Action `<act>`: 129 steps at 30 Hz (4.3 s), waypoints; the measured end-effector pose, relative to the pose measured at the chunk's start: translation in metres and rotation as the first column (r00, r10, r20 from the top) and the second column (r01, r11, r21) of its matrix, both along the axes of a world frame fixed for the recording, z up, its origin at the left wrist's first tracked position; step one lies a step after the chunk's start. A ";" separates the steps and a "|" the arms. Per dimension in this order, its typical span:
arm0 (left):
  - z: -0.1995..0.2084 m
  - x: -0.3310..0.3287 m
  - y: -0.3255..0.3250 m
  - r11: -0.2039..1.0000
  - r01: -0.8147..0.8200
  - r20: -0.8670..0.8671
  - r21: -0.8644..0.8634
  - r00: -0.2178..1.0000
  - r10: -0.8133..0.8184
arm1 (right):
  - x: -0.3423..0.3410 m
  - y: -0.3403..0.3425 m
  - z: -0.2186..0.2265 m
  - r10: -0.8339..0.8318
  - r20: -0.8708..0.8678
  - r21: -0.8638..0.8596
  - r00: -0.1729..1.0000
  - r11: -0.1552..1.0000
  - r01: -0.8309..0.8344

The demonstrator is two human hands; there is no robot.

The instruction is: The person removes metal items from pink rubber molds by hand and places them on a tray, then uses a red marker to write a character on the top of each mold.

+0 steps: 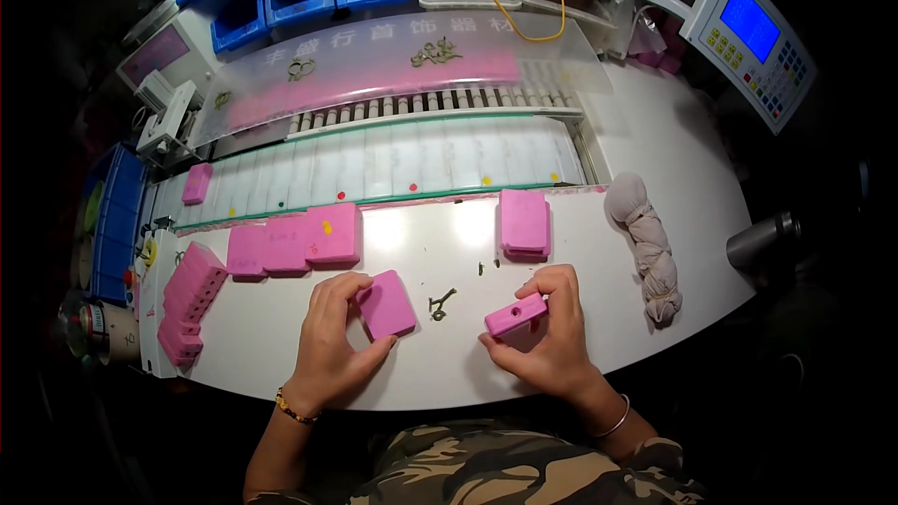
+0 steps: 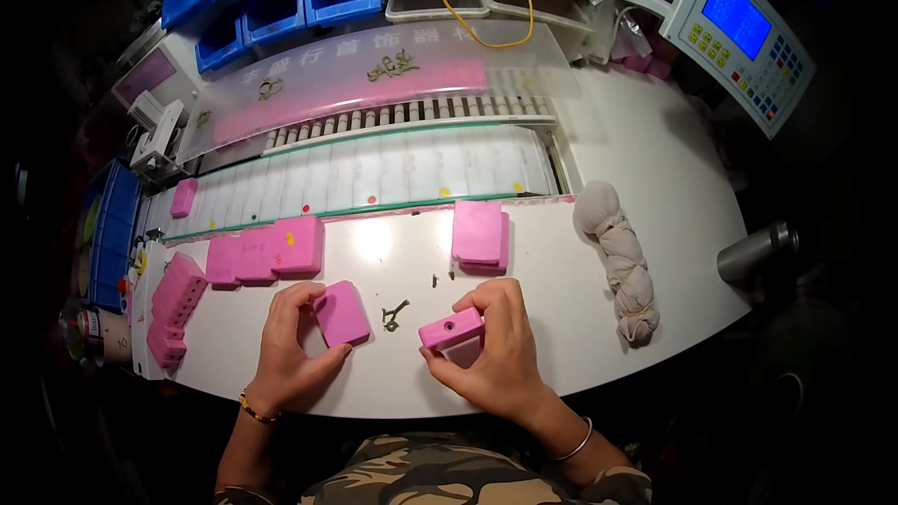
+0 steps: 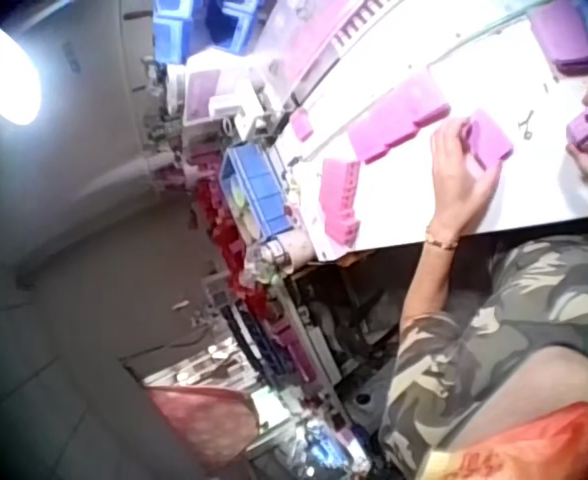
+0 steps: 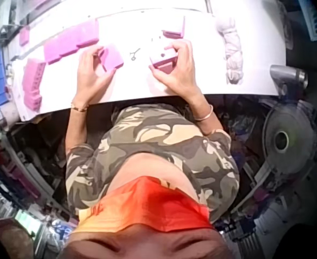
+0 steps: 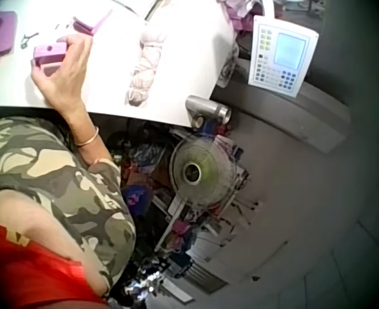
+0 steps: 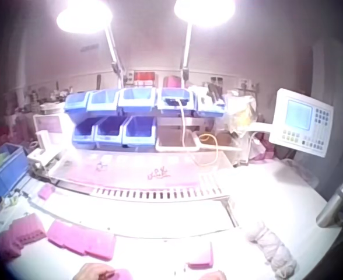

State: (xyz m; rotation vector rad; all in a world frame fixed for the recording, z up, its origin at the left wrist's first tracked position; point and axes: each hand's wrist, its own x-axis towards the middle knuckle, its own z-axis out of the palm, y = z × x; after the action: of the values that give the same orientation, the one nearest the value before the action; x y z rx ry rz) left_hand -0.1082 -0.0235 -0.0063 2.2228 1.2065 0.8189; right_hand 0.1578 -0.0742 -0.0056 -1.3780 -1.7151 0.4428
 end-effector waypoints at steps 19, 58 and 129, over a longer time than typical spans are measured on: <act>0.001 -0.001 0.002 0.999 0.006 -0.039 -0.053 0.999 -0.008 | -0.003 -0.003 0.009 -0.192 -0.576 -0.450 0.795 0.886 -0.111; 0.030 -0.075 0.000 0.991 -0.083 0.086 0.107 0.994 0.074 | -0.006 -0.005 0.004 0.029 0.163 -0.299 0.986 0.954 0.021; 0.018 0.047 -0.043 0.566 0.512 0.756 -0.646 0.529 0.385 | -0.042 -0.009 -0.002 0.151 -0.720 -0.204 0.677 0.887 -0.414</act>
State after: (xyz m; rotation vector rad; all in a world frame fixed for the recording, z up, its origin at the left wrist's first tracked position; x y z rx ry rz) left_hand -0.0612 -0.0660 0.0115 0.7884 0.6807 0.8636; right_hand 0.1157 -0.0834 -0.0081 -0.9606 -1.2321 1.3320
